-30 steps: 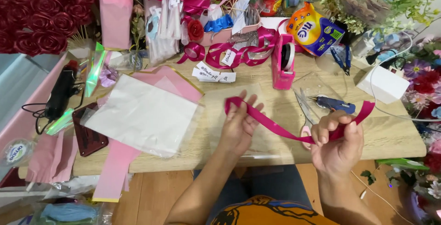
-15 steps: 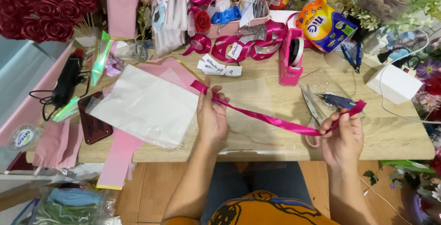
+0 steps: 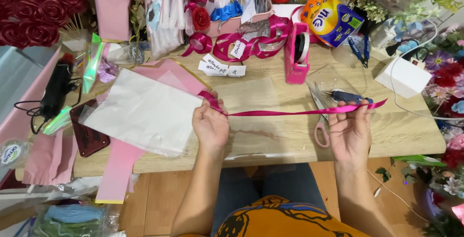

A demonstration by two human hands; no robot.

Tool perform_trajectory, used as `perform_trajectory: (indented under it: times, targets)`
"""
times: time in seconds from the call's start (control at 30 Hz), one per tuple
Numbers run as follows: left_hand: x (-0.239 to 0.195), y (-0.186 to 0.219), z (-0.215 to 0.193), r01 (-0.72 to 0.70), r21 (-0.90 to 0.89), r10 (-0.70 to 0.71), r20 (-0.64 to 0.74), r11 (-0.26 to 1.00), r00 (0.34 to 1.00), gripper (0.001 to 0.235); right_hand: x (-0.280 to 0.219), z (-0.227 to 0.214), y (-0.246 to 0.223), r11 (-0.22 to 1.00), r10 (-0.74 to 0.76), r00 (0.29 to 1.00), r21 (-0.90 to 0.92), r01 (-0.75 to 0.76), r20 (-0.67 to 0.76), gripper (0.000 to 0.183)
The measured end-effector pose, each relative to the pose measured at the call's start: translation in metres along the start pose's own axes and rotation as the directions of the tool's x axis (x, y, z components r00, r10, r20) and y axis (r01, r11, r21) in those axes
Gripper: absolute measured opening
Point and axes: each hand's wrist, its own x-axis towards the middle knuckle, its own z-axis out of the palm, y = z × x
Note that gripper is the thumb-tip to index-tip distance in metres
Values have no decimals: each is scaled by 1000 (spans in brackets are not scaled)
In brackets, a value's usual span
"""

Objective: The person handles a small white label, then cuts a pink ribbon with scissors and uses a hot glue gun to attach the ribbon to a clear plastic sheet. The person folds the ribbon and applies glue to secure it in place.

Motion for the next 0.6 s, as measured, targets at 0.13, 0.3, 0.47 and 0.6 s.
perform_trajectory:
  times: [0.13,0.3,0.47,0.6]
  targets:
    - [10,-4,-12,24,-59,-21,38,998,999,53,-1,2,1,1000,6,1000,-4,-6,-30,18]
    - [23,-10,-22,-37,-48,36,-30,998,999,30,5,-14,5,999,24,999,-34,-25,-28,16]
    - [6,-16,1,-172,112,179,-63,979,982,40,6,-24,7,994,7,999,-110,-13,-50,16]
    - [-24,-13,44,-372,386,410,-16,844,912,19,-10,14,7,968,-45,998,-245,56,52,15]
